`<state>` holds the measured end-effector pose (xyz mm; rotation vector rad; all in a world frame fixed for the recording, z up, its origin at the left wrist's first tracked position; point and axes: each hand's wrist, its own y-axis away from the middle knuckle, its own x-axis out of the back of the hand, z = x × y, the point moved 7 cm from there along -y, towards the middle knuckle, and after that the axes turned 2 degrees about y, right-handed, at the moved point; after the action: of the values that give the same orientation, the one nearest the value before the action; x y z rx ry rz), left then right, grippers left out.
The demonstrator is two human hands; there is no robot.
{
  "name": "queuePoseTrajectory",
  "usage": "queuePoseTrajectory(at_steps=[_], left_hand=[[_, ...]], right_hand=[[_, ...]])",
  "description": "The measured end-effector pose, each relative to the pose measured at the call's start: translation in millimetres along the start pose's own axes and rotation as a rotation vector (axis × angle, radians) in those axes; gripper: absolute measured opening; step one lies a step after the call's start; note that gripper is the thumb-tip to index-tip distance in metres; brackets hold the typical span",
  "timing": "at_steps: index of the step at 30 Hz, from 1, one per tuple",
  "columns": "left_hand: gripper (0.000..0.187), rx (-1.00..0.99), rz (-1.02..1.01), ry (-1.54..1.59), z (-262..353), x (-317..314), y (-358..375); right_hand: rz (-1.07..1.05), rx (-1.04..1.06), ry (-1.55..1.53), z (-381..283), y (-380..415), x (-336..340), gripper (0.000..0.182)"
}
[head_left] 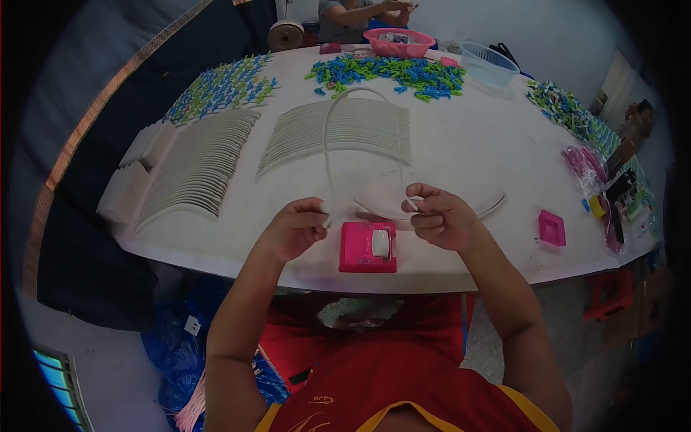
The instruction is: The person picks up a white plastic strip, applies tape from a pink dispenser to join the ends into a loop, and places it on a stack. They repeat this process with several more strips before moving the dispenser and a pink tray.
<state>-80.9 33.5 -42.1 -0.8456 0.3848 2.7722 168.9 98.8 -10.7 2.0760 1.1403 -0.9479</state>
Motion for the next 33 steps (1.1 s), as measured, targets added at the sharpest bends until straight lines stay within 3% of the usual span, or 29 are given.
queuePoseTrajectory(at_steps=[3, 5, 11, 17, 27, 33], left_hand=[[0.012, -0.101, 0.043, 0.198, 14.9, 33.3, 19.1], [0.009, -0.143, 0.243, 0.265, 18.5, 61.8, 32.3], [0.008, -0.095, 0.441, 0.345, 14.4, 111.1, 39.9], [0.006, -0.087, 0.591, 0.305, 17.6, 115.6, 32.6], [0.008, -0.163, 0.586, 0.303, 23.6, 127.4, 22.0], [0.017, -0.347, 0.595, 0.264, 29.3, 148.5, 22.2]], right_hand=[[0.065, 0.033, -0.065, -11.6, 5.7, 24.6, 0.021], [0.111, 0.033, -0.082, -16.0, 4.5, 42.4, 0.021], [0.313, -0.011, -0.144, -15.4, -13.4, 79.5, 0.023], [0.417, -0.035, -0.152, -14.9, -28.4, 95.2, 0.020], [0.437, 0.016, -0.168, -18.6, -34.9, 104.8, 0.011], [0.451, 0.094, -0.155, -23.3, -30.7, 103.0, 0.010]])
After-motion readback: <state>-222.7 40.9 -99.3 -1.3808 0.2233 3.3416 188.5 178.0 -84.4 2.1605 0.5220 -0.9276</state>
